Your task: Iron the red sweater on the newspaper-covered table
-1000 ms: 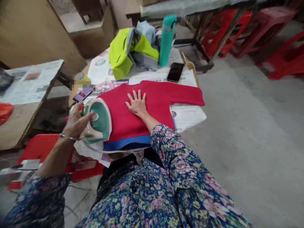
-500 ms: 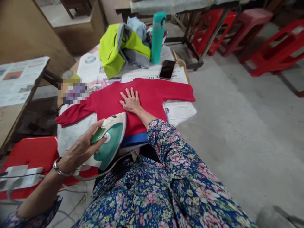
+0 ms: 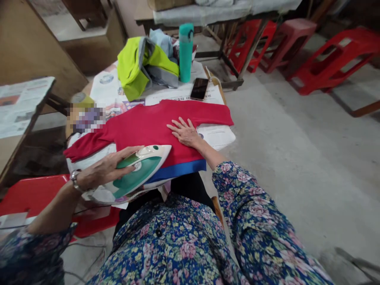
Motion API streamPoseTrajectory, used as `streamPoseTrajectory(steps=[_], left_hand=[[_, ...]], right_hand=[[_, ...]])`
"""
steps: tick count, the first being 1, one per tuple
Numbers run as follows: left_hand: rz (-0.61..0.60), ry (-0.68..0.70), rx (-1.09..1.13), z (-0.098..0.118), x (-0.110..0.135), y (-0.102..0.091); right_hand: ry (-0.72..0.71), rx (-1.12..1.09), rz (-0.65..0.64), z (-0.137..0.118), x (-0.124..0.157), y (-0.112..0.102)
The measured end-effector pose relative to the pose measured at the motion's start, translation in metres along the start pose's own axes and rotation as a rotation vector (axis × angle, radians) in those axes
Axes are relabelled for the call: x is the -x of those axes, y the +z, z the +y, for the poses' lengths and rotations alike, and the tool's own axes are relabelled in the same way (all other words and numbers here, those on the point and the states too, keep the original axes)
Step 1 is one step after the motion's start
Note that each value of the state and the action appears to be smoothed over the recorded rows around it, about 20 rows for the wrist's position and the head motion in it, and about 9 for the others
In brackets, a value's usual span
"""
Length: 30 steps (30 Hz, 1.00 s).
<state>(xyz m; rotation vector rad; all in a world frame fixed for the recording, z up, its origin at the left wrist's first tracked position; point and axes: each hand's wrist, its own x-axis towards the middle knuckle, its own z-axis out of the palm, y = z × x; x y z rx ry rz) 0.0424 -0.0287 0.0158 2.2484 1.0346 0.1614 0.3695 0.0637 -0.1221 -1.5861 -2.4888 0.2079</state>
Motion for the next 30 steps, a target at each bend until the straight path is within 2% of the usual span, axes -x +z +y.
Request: streamPoseTrajectory(steps=[3,8,11,14,18,23,26,30], left_hand=[[-0.016,0.078,0.006,0.004,-0.02,0.007],[-0.05,0.211,0.106,0.013,-0.045,0.025],[-0.094,0.245,0.16,0.018,-0.05,0.033],[-0.127,0.235,0.184,0.019,-0.044,0.032],[-0.084,0.11,0.201,0.013,-0.02,0.018],[0.06,-0.19,0.385,0.002,0.008,-0.001],[0.234,-0.294,0.518,-0.004,0.01,-0.007],[0.422,-0.388,0.669,-0.011,-0.005,-0.016]], right_hand=[[-0.004,-0.039,0.049,0.004,0.001,0.003],[0.001,-0.077,0.041,0.008,0.001,0.005],[-0.002,-0.055,0.044,0.007,0.003,0.004],[0.001,-0.035,0.046,0.005,0.006,0.003],[-0.005,-0.034,0.057,0.004,0.007,0.004],[-0.024,-0.031,0.086,0.004,0.006,0.008],[-0.023,-0.028,0.093,0.002,0.006,0.009],[-0.018,-0.03,0.098,-0.004,0.005,0.008]])
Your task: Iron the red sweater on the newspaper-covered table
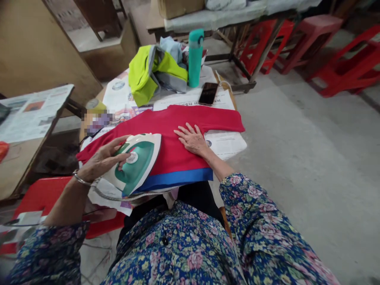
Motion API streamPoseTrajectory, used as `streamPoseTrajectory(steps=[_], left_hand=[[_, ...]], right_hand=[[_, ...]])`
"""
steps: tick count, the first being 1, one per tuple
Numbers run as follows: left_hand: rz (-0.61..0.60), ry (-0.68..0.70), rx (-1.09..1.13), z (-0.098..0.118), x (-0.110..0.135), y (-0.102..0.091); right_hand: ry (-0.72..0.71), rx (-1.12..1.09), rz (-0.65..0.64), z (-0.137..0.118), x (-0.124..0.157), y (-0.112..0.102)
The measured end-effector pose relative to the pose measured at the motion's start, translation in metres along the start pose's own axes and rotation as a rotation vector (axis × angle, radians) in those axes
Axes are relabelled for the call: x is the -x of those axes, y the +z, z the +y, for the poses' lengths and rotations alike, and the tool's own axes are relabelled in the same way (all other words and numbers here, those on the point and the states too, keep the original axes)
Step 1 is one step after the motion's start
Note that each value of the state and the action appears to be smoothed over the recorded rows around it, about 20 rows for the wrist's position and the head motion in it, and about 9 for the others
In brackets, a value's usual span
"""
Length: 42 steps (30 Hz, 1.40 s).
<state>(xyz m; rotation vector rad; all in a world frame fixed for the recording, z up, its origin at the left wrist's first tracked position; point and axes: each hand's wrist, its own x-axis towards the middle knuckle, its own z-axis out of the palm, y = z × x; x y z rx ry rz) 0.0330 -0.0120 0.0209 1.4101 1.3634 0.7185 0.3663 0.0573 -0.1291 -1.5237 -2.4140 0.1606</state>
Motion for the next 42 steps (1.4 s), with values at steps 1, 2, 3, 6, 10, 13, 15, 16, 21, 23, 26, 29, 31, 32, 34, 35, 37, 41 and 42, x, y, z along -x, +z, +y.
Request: streamPoseTrajectory(steps=[1,2,3,6,10,13,15,16,21,23,26,29,31,32,34,35,37,41,42], left_hand=[[0.03,-0.012,0.028,0.001,-0.007,0.0],[0.058,-0.02,0.048,0.002,-0.014,0.001],[0.083,-0.021,0.06,0.004,-0.022,0.002],[0.125,-0.011,0.07,0.007,-0.048,0.008],[0.12,0.024,0.056,0.017,-0.083,0.015],[0.084,0.084,-0.016,0.03,-0.105,0.016],[0.043,0.134,-0.095,0.038,-0.117,0.017],[0.015,0.154,-0.121,0.041,-0.124,0.018],[-0.122,0.113,0.001,0.047,-0.149,0.036],[-0.113,0.073,0.075,0.046,-0.155,0.044],[-0.026,0.066,0.096,0.043,-0.157,0.05],[0.088,0.114,0.029,0.036,-0.155,0.047],[0.176,0.131,-0.015,0.029,-0.151,0.042],[0.215,0.129,-0.029,0.026,-0.148,0.038],[0.286,0.113,-0.033,0.019,-0.141,0.031],[0.321,0.102,-0.019,0.016,-0.136,0.028],[0.391,0.089,0.037,0.011,-0.127,0.023],[0.532,0.016,0.229,0.002,-0.106,0.023],[0.559,-0.018,0.294,0.0,-0.099,0.026]], right_hand=[[0.0,0.002,-0.002,-0.002,0.0,-0.001],[-0.001,0.006,-0.004,-0.003,-0.001,-0.001],[-0.002,0.011,-0.007,-0.004,-0.001,-0.002],[-0.007,0.024,-0.006,-0.007,-0.002,-0.003],[-0.007,0.035,0.005,-0.008,-0.003,-0.001],[0.005,0.039,-0.003,-0.01,-0.004,-0.001],[0.012,0.037,-0.01,-0.011,-0.005,-0.002],[0.015,0.034,-0.01,-0.011,-0.005,-0.002],[0.021,0.027,-0.016,-0.011,-0.003,-0.006],[0.023,0.028,-0.017,-0.011,-0.001,-0.006],[0.021,0.03,0.004,-0.009,0.0,-0.005],[0.007,0.035,0.027,-0.006,0.001,-0.002],[0.001,0.043,0.032,-0.004,0.002,0.001],[0.001,0.047,0.033,-0.003,0.002,0.002],[0.003,0.05,0.042,-0.003,0.002,0.003],[0.004,0.048,0.047,-0.002,0.002,0.003],[0.004,0.04,0.052,-0.002,0.002,0.003],[0.01,0.025,0.03,-0.004,0.001,-0.001],[0.013,0.024,0.023,-0.004,0.001,-0.002]])
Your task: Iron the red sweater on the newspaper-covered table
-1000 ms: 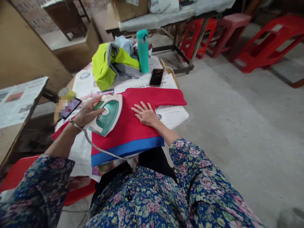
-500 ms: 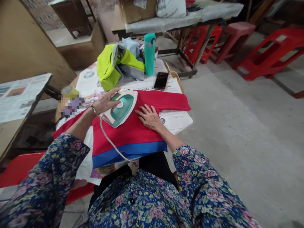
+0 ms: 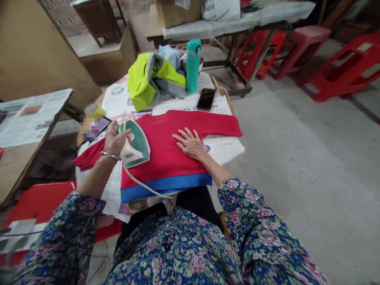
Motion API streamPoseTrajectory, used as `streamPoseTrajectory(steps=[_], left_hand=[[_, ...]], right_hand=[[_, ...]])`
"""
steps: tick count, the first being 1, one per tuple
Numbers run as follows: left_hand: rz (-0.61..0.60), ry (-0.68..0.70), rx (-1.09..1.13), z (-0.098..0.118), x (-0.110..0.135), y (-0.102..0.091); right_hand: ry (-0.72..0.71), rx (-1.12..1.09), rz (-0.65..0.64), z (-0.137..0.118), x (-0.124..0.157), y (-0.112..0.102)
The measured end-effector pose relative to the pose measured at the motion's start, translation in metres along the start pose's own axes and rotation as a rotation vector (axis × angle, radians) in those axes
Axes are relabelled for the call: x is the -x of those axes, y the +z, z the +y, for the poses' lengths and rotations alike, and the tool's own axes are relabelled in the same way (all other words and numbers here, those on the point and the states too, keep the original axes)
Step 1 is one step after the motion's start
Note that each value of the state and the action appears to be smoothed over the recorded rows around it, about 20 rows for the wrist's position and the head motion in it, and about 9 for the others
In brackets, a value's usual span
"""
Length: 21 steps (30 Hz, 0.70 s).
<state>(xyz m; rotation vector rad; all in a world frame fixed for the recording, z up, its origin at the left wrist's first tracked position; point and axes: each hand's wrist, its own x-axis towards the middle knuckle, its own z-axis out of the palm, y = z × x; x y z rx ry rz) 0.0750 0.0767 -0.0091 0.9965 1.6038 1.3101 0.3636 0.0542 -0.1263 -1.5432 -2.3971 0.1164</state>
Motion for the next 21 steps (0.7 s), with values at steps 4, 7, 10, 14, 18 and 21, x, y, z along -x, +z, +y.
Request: streamPoseTrajectory(steps=[4,7,10,14,18,21], left_hand=[[0.038,-0.147,0.226,-0.01,0.036,-0.003],[0.006,-0.261,0.313,-0.015,0.069,-0.004],[-0.045,-0.339,0.348,-0.019,0.097,-0.006],[-0.027,-0.298,0.353,-0.021,0.116,-0.002],[0.086,-0.247,0.363,-0.017,0.102,0.008],[0.119,-0.236,0.352,-0.01,0.077,0.01]], right_hand=[[0.004,0.005,0.004,0.0,0.0,-0.001],[0.001,0.006,0.016,0.001,0.0,0.001],[0.002,0.002,0.01,0.001,0.0,0.002],[0.007,0.013,0.005,0.001,0.0,0.002],[0.01,0.026,0.0,0.001,0.0,0.001],[0.01,0.028,0.001,0.002,0.0,0.002]])
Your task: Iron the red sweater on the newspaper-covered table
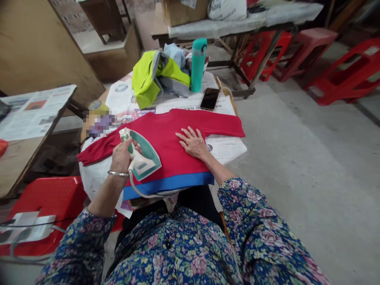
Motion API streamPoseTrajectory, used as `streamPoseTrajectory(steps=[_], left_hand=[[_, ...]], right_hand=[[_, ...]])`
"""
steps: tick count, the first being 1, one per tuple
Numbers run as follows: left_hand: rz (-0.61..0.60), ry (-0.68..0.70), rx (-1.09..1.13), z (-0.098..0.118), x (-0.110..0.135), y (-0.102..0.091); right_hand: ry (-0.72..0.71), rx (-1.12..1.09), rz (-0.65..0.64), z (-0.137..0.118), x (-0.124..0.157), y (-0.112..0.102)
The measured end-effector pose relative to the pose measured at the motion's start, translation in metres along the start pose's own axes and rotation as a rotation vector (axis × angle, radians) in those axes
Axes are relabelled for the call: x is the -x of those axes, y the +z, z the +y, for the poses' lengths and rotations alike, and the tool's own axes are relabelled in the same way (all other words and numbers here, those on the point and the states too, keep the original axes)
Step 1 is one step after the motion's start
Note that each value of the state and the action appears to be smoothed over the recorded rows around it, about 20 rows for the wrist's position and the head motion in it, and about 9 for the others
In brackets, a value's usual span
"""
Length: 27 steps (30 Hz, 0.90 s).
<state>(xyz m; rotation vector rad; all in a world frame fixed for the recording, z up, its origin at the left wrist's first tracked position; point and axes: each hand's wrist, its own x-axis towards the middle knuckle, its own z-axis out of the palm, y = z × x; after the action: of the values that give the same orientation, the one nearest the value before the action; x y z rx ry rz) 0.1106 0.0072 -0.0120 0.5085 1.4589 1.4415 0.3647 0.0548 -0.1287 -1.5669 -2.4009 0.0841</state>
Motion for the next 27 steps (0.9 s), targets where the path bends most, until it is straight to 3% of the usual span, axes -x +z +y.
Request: streamPoseTrajectory(steps=[5,9,13,22,27], left_hand=[[-0.009,0.003,-0.017,0.02,-0.039,0.01],[0.023,-0.012,-0.055,0.031,-0.046,0.015],[-0.02,-0.021,-0.157,0.036,-0.026,0.002],[-0.16,-0.05,-0.297,0.018,0.038,-0.064],[-0.097,-0.039,-0.283,0.019,0.029,-0.065]], right_hand=[[-0.012,-0.004,0.018,0.002,0.0,0.002],[-0.013,-0.016,0.021,0.002,-0.001,0.003],[-0.019,-0.023,0.024,0.003,-0.001,0.005],[-0.016,-0.028,0.017,0.005,-0.001,0.006],[-0.009,-0.027,0.015,0.005,0.0,0.006]])
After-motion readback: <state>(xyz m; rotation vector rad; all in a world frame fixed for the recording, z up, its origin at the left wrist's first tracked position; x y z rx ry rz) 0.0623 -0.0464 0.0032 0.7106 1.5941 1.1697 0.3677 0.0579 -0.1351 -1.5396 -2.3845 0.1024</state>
